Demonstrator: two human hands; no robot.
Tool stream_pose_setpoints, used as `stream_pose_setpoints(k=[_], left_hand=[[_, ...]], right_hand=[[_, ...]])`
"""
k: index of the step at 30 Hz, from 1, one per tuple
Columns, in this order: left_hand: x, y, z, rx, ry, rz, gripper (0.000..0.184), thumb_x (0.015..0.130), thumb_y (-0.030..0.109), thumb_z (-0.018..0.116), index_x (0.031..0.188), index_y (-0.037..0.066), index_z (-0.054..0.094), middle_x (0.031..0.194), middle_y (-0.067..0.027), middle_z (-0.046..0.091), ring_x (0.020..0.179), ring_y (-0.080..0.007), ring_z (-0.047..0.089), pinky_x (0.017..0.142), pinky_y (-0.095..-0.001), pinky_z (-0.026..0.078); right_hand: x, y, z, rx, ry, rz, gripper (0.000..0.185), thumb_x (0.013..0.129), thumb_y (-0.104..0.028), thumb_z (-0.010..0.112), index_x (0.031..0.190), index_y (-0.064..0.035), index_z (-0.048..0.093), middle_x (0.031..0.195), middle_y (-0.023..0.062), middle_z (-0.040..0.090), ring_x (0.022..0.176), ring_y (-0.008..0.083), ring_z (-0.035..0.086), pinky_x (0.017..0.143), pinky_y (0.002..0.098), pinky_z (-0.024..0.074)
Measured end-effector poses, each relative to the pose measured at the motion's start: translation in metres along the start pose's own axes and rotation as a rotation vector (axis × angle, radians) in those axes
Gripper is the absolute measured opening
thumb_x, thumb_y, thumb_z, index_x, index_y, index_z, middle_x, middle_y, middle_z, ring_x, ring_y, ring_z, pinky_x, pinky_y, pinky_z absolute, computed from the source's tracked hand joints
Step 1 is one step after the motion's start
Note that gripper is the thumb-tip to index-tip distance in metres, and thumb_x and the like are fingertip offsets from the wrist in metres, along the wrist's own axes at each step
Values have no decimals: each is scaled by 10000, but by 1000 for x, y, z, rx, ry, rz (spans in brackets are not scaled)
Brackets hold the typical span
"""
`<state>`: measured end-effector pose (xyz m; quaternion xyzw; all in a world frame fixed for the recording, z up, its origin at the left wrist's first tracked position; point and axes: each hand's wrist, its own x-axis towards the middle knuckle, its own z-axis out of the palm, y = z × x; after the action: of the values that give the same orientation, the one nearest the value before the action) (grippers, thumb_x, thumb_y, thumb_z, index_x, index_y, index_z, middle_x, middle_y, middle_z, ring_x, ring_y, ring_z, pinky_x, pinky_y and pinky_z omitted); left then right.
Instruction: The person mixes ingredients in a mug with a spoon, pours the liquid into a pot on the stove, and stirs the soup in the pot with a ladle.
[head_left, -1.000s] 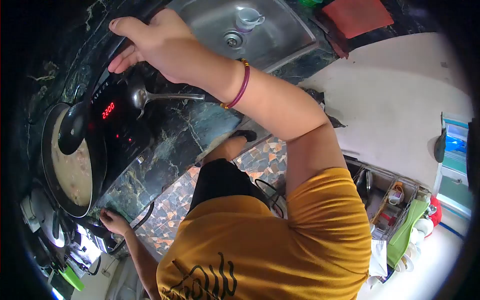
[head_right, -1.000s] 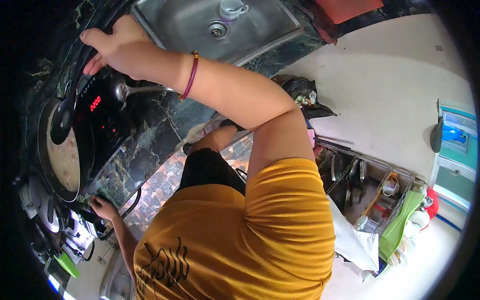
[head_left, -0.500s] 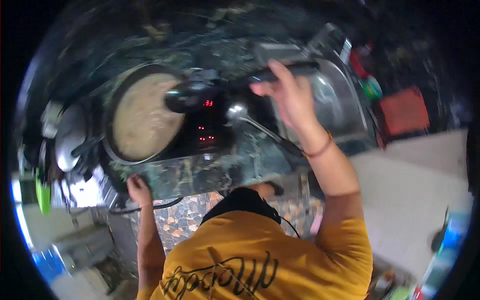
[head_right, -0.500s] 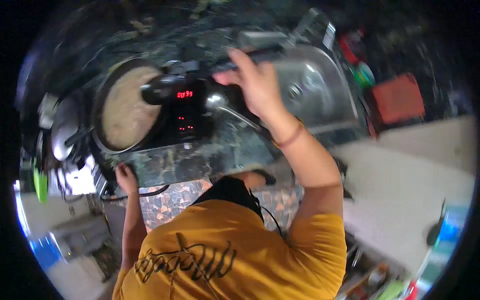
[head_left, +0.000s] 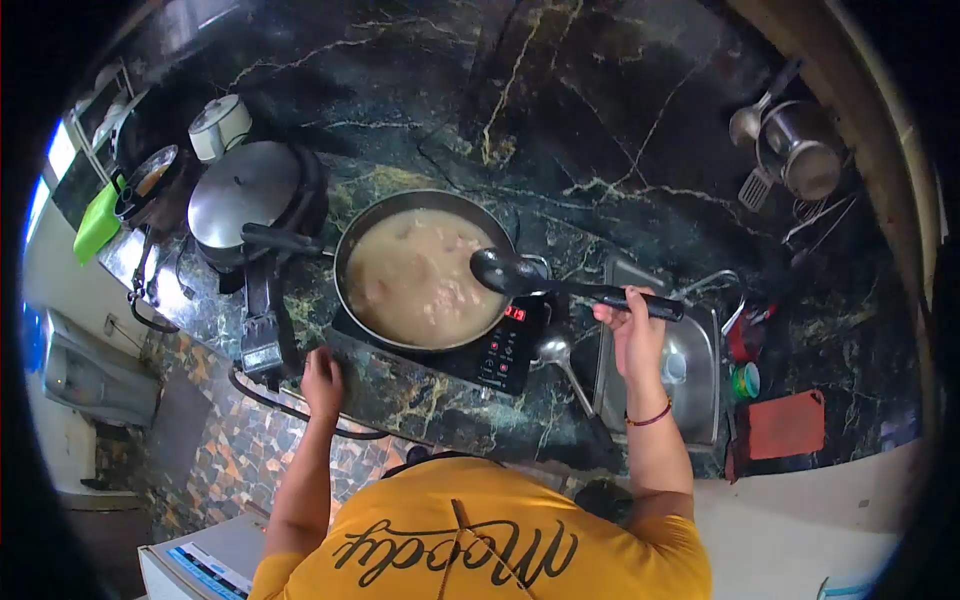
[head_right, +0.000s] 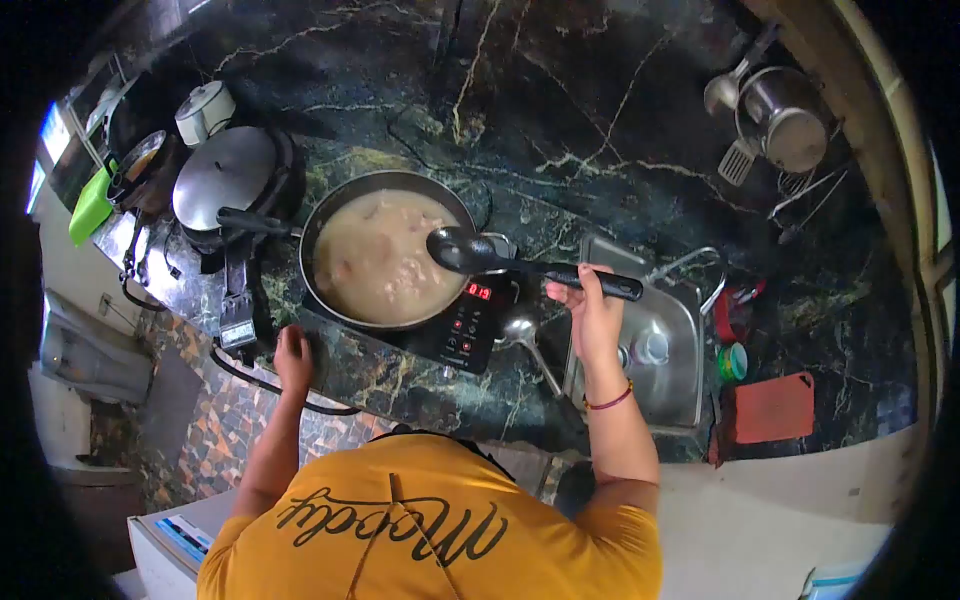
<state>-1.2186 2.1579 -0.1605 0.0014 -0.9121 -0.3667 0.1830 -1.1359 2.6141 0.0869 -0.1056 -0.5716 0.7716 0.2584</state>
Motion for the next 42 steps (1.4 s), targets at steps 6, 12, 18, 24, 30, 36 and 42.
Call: stream_pose_setpoints(k=[6,12,18,24,30,36,42], left_hand=[[-1,-6,4,-161,38,-17,238,885,18,564,1120,42,588,1037,-158,648,953,-326,655,831,-392,517],[-2,-12,3,-22,-33,-8,238,894,23,553,1130,17,589,1039,-177,644,984,-335,655,848,-392,515],[1,-12,5,-83,-2,12,219,884,28,562,1099,11,602,1030,-172,628,940,-321,639,830,-384,516],[2,-17,7,-26,4,52,213,877,39,585,1089,25,599,989,-158,620,875,-328,619,787,-398,498],[2,-13,7,-6,28,47,234,865,43,589,1099,53,584,987,-154,621,902,-351,613,794,-420,493],[1,-11,4,-52,52,30,246,856,26,581,1100,48,591,999,-164,634,904,-349,636,806,-413,510],[0,-12,10,-68,72,48,262,864,6,580,1125,21,598,1030,-159,637,908,-307,650,814,-374,517]], right_hand=[[28,-12,-14,135,84,77,162,976,-188,582,1024,-34,566,877,148,680,722,241,708,662,341,584],[13,-27,-29,89,143,-27,165,977,-197,571,1016,-36,567,886,143,686,713,235,696,662,341,574],[-12,-53,-51,2,175,-191,177,975,-165,541,1035,-1,566,1001,218,678,714,254,688,641,364,576],[-36,-84,-75,-48,236,-320,184,972,-169,552,1060,-9,570,1041,241,671,683,241,671,634,353,565],[-42,-75,-95,-108,211,-368,167,969,-165,563,1075,-36,563,1062,235,658,703,239,663,653,357,558],[-18,-45,-127,-98,410,-342,222,980,-213,583,1043,-1,584,1009,179,673,671,219,661,611,317,564],[-26,-47,-171,-59,614,-267,241,957,-205,637,1031,22,601,951,139,671,665,215,662,609,304,571]])
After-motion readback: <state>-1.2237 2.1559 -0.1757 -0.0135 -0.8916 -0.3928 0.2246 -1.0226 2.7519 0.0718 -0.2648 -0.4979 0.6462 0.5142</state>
